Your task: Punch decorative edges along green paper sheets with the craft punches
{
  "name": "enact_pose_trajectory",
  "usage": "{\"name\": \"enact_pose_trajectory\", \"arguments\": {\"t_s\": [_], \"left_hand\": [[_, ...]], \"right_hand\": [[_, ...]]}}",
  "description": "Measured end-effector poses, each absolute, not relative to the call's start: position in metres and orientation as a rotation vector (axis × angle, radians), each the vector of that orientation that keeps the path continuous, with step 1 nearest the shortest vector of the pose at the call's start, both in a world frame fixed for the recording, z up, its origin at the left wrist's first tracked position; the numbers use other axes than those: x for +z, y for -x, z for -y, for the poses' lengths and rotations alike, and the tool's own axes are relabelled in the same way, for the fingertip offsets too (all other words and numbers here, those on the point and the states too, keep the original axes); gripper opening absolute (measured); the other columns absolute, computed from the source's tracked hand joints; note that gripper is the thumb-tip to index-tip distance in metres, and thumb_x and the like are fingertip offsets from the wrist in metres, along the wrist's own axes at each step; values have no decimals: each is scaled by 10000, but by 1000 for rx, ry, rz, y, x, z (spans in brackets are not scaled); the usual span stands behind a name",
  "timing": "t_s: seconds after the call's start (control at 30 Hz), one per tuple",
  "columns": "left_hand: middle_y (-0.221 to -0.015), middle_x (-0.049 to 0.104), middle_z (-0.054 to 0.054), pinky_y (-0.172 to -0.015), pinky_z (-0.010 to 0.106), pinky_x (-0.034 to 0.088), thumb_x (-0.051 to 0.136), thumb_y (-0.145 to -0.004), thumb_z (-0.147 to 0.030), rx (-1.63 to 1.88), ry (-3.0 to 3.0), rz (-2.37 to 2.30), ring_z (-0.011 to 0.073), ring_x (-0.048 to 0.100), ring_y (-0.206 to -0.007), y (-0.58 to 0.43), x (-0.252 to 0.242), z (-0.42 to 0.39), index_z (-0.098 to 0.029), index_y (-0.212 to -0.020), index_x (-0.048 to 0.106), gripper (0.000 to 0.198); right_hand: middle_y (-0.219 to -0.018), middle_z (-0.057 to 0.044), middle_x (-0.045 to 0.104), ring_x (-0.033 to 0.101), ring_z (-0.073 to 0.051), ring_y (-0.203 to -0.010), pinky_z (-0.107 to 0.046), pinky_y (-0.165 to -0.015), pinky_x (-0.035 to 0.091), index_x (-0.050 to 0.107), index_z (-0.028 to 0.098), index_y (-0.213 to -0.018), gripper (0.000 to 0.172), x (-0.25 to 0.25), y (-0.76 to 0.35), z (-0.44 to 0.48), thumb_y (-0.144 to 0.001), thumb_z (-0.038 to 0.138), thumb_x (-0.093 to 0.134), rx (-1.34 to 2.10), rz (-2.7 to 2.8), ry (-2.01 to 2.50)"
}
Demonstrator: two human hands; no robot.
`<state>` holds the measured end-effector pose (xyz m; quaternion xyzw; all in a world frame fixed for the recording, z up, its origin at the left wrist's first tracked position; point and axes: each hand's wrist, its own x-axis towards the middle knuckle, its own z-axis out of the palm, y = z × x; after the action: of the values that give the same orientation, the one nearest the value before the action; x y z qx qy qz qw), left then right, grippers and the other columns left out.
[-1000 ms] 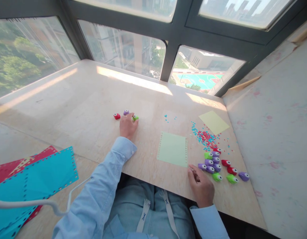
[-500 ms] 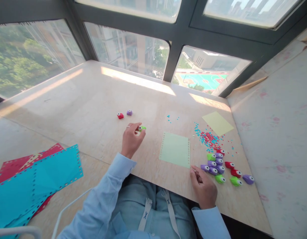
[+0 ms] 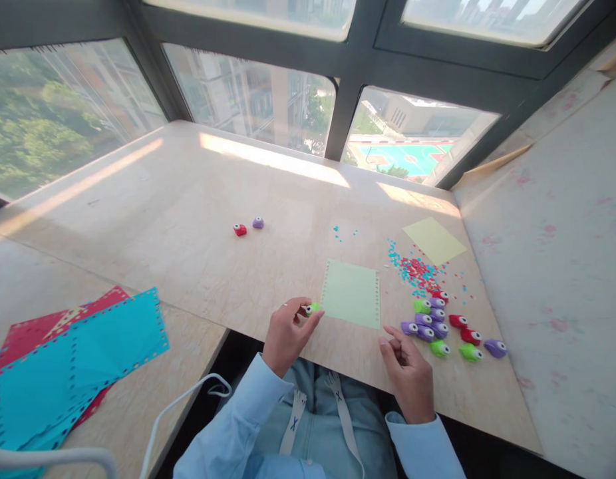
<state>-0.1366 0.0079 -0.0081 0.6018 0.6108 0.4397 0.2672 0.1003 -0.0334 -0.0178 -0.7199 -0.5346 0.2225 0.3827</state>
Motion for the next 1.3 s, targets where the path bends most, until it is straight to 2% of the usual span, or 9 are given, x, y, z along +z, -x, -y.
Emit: {"name": "enact_pose_trajectory", "arguments": {"t_s": [0.23,0.5,0.67,0.87,1.03,1.2,1.3], "left_hand": [[-767,693,19,-624,271,526,686,-831,-440,1225,-1693,-1650,148,643,-659,137,-18,-7,-183,-941,646,283],[-853,666,35,-595,249,528,741,-766,-483,1274,-1624,-1591,146,640,-709,125,-14,-3,-180,-967,632,380],[-893,662,46,-628,252,551,769,-747,-446,1234,-1649,-1487,141,633,-717,112,-7,2,-180,-1020,625,408],[-1019,719,68,-765,289,572,673,-843,-292,1082,-1742,-1320,169,678,-864,104,-5,9,-203,-1141,604,319],[-1120,709,89,-869,351,568,620,-862,-253,1019,-1824,-1315,191,688,-934,110,-9,9,-206,-1233,580,376],[-1064,703,88,-801,323,572,642,-864,-313,1090,-1818,-1393,187,675,-913,118,-4,6,-197,-1204,587,363],[-937,672,60,-713,293,560,688,-839,-364,1138,-1763,-1507,155,641,-766,126,-2,0,-193,-1127,620,342]], "right_hand": [[-640,9,568,531,-133,-549,-247,-544,478,702,139,-1051,430,-12,-99,33,-813,484,608,647,1377,1800],[-654,5,582,551,-142,-577,-255,-570,490,698,165,-1054,379,-9,-87,36,-834,461,613,775,1398,1735],[-802,-32,640,593,-152,-657,-263,-624,519,656,179,-1134,381,-6,-66,36,-876,450,586,993,1431,1582],[-1052,-91,655,640,-186,-840,-313,-763,550,624,219,-1232,397,-4,-54,29,-913,442,547,1088,1485,1465],[-1083,-92,661,649,-190,-883,-317,-773,559,636,239,-1233,378,-1,-54,27,-904,415,575,1097,1510,1458],[-1085,-90,681,658,-182,-831,-308,-728,566,653,230,-1212,367,5,-52,27,-889,393,592,1114,1496,1473],[-1092,-92,680,656,-181,-834,-308,-743,560,655,224,-1200,360,7,-52,26,-887,387,589,1111,1533,1481]]}}
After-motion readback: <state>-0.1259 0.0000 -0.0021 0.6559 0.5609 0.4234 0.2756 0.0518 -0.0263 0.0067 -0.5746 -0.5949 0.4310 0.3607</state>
